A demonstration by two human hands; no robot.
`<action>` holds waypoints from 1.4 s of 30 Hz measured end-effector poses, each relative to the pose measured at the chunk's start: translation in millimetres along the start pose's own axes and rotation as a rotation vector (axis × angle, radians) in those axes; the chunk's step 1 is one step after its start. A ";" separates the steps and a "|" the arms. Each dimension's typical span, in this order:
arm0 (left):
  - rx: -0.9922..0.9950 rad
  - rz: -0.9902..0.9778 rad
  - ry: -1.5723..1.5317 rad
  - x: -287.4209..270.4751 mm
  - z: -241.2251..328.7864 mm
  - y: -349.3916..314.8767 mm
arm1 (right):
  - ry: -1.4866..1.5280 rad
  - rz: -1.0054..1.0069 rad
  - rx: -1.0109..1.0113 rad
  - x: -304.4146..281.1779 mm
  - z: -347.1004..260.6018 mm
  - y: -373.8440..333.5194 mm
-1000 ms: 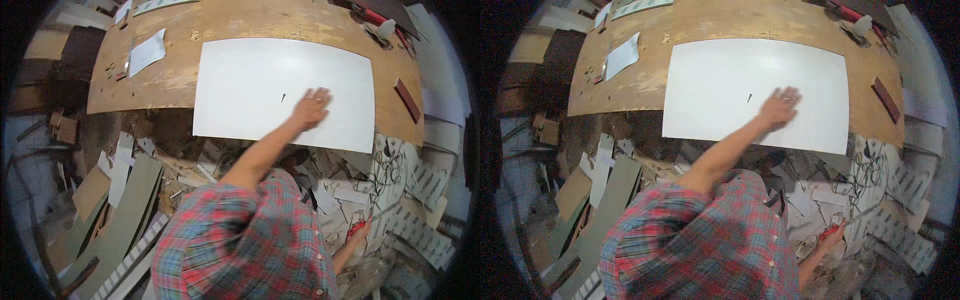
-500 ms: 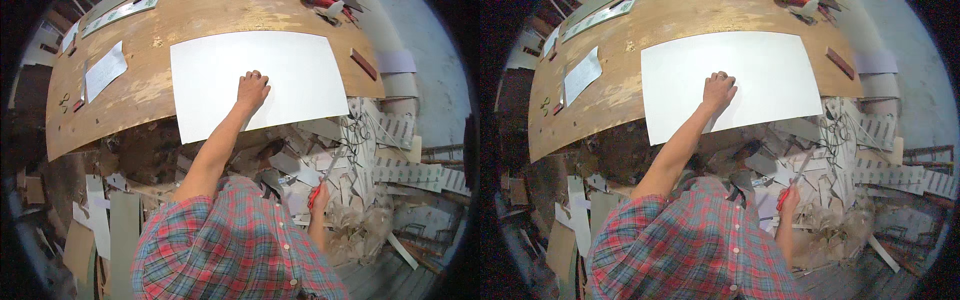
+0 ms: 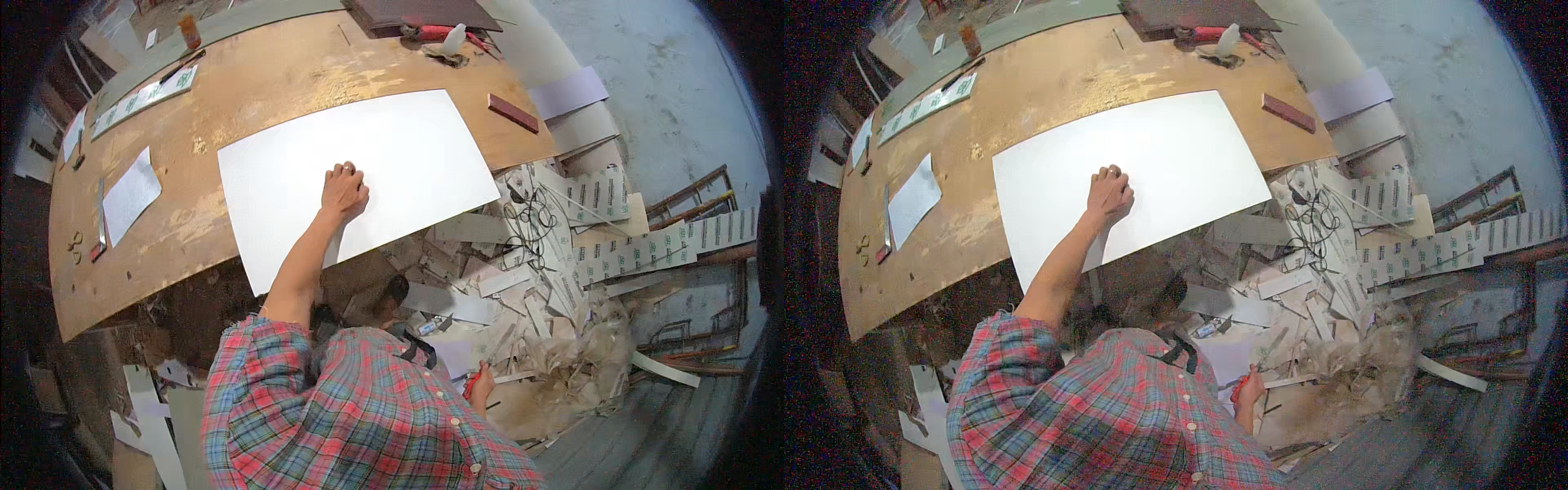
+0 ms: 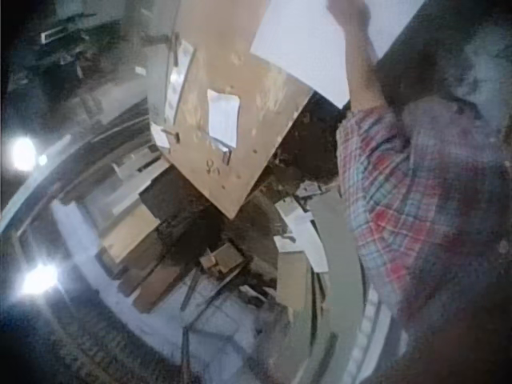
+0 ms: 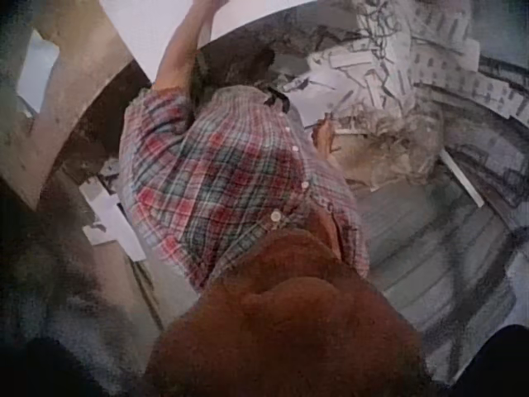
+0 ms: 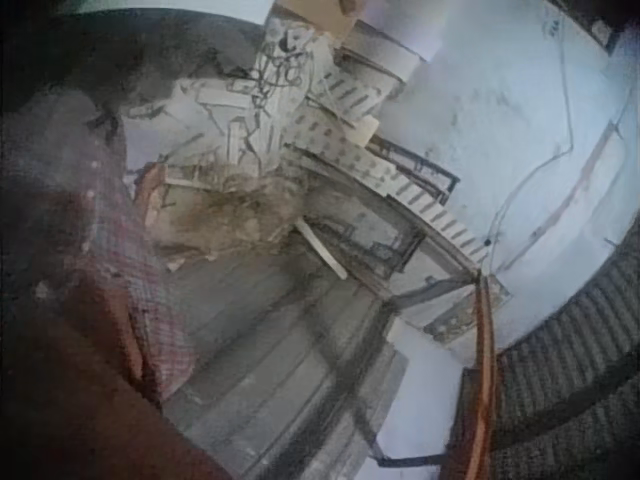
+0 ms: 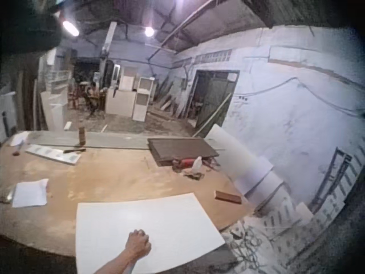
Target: The person uses a file to smooth the edges of two wood panels, first a brown one and then a white one, while standing at a workbench littered with wood scraps.
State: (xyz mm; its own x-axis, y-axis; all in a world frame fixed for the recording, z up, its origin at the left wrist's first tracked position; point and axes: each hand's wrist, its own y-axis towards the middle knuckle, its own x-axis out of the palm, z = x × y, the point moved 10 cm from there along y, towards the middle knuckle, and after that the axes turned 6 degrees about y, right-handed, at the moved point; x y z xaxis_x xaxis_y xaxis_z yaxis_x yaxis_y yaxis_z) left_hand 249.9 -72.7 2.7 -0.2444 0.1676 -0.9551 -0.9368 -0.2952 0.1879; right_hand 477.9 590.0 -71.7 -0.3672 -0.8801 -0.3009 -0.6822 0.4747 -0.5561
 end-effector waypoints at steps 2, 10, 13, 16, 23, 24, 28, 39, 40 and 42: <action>-0.006 0.034 -0.013 -1.3 -8.4 -0.6 | 0.010 -0.059 -0.017 23.0 -22.2 0.4; -0.317 0.130 0.004 -60.1 -126.0 -84.4 | -0.059 -0.172 -0.128 56.5 -61.3 43.7; -0.491 0.163 0.070 -93.8 -184.8 -131.5 | -0.096 -0.174 -0.132 50.9 -61.6 59.7; -0.268 0.136 -0.072 -75.6 -139.1 -108.0 | -0.169 -0.171 -0.123 46.4 -34.6 80.4; 0.052 -0.173 0.030 12.6 46.6 -59.8 | -0.289 -0.249 -0.083 78.6 -75.2 57.4; 0.012 -0.182 0.062 15.2 34.3 -67.3 | -0.292 -0.273 -0.069 82.5 -72.1 49.6; -0.167 -0.125 0.172 -16.2 -59.7 -125.0 | -0.257 -0.260 -0.141 71.5 -50.9 25.7; -0.668 0.156 0.020 -158.9 -255.3 -321.0 | -0.452 -0.482 -0.790 170.5 -98.3 -110.8; -0.505 0.232 0.034 -154.3 -226.0 -292.5 | -0.525 -0.523 -0.909 188.4 -113.0 -121.5; -0.374 0.126 -0.104 -108.1 -190.7 -244.2 | -0.606 -0.604 -1.177 223.9 -138.8 -150.0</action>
State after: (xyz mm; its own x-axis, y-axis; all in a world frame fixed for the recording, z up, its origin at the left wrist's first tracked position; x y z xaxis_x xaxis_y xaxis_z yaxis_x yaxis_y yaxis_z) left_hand 552.8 -198.1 16.3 -0.3934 0.1963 -0.8981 -0.7468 -0.6380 0.1877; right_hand 410.3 321.6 51.9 0.2727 -0.6646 -0.6956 -0.8555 -0.4983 0.1408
